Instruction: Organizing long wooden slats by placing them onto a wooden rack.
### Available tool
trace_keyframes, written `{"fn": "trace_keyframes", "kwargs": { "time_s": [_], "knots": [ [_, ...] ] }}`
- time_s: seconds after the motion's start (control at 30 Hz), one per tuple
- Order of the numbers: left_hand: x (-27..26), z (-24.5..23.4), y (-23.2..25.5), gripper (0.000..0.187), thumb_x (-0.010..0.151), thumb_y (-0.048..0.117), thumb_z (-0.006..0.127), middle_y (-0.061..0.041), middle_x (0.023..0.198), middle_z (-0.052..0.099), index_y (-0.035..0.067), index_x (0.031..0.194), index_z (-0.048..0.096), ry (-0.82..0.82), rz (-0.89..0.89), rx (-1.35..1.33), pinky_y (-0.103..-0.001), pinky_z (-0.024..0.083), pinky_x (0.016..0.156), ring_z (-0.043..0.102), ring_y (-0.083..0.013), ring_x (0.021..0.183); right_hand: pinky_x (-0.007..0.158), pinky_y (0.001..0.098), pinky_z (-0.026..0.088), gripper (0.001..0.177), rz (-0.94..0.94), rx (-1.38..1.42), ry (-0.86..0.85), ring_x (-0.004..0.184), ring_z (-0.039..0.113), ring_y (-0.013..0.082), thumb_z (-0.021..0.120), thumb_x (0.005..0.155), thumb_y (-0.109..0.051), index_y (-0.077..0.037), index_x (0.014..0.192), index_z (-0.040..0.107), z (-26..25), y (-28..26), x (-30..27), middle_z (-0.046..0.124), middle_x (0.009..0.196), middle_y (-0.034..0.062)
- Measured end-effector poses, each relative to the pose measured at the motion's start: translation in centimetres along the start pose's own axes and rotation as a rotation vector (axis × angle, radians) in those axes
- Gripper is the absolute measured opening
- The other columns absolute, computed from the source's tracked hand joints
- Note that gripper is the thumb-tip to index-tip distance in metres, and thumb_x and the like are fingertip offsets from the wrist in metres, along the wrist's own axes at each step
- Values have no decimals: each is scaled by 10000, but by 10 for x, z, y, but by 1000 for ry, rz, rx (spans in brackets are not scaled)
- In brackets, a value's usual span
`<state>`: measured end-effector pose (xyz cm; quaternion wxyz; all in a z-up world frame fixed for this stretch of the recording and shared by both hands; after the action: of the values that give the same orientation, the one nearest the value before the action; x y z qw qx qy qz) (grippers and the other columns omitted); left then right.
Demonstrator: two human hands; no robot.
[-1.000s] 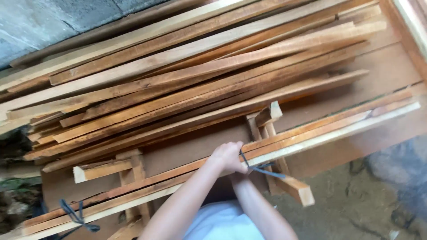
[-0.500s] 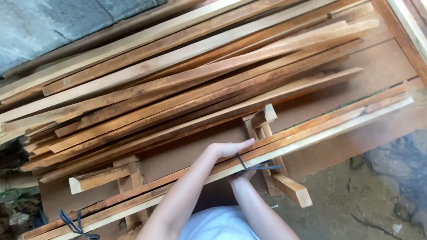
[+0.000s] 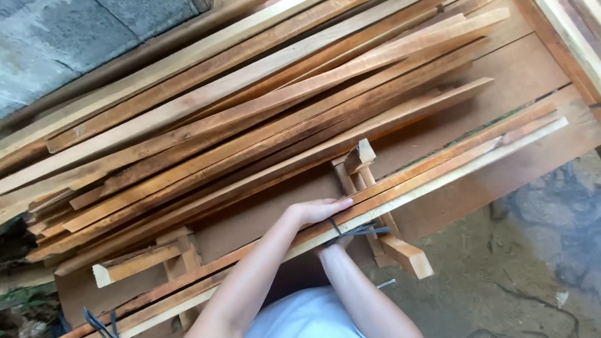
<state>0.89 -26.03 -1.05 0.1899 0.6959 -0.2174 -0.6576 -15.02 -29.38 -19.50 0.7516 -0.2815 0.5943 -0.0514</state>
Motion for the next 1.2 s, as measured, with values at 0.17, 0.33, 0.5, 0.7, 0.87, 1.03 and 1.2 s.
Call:
{"fn": "trace_keyframes", "kwargs": {
  "time_s": [0.17,0.33,0.5,0.7,0.87,1.03,1.2],
  "knots": [
    [-9,0,-6,908,855,872,323,-156,1410,627,215,1417,602,259,66,202,-484,404,1164,522,-344,1388,815,531,524,444,-14,-131,23,1085,648,449,494,1042,-324,32,1242,667,8,-15,-31,669,1191,259],
    [-48,25,-55,392,1020,490,545,-34,1190,732,212,1267,668,865,582,239,-435,513,998,696,-276,1138,787,547,535,437,-24,-269,60,1072,655,473,487,1055,-307,47,1221,682,-2,-26,-71,675,1172,278],
    [-133,86,-162,103,898,101,660,-28,792,735,98,832,739,1280,828,-5,-290,555,843,659,-156,786,707,243,552,479,-248,-1069,-249,722,719,155,539,975,-381,-3,1073,817,-16,-67,-152,863,949,85],
    [-165,169,-272,601,1063,348,451,-75,622,711,14,643,723,1515,106,-920,-281,513,664,639,-173,598,541,282,481,120,-1187,-997,-977,565,605,164,674,892,-115,-24,871,750,102,-81,-261,724,697,38],
    [-194,116,-234,1014,831,767,473,-115,1668,143,250,1640,148,1266,139,-2012,-639,182,1132,188,-349,1497,912,495,538,640,-1076,-1641,-1194,1093,667,400,621,906,-574,-43,1262,652,227,-9,-251,708,1218,192],
    [-227,63,-233,1256,792,758,734,-187,1693,-71,190,1670,38,1192,451,-2405,-733,73,1204,-67,-388,1574,1061,532,498,866,-641,-2164,-1289,1251,628,395,598,785,-804,-76,1242,702,291,54,-231,714,1247,203],
    [-242,58,-225,1208,809,805,648,-221,1688,110,136,1644,87,1044,485,-2447,-688,13,1237,100,-407,1574,969,453,575,985,-250,-2146,-1118,1207,673,342,803,612,-804,-56,1248,731,303,77,-176,708,1265,203]
  ]
}}
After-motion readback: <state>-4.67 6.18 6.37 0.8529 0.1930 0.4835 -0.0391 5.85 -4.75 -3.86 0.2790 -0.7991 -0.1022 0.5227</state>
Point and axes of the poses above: each hand's wrist, its own x-axis towards the middle knuckle, its own z-axis out of the palm, y = z × x, the point moved 1 cm from there along x, towards the middle knuckle
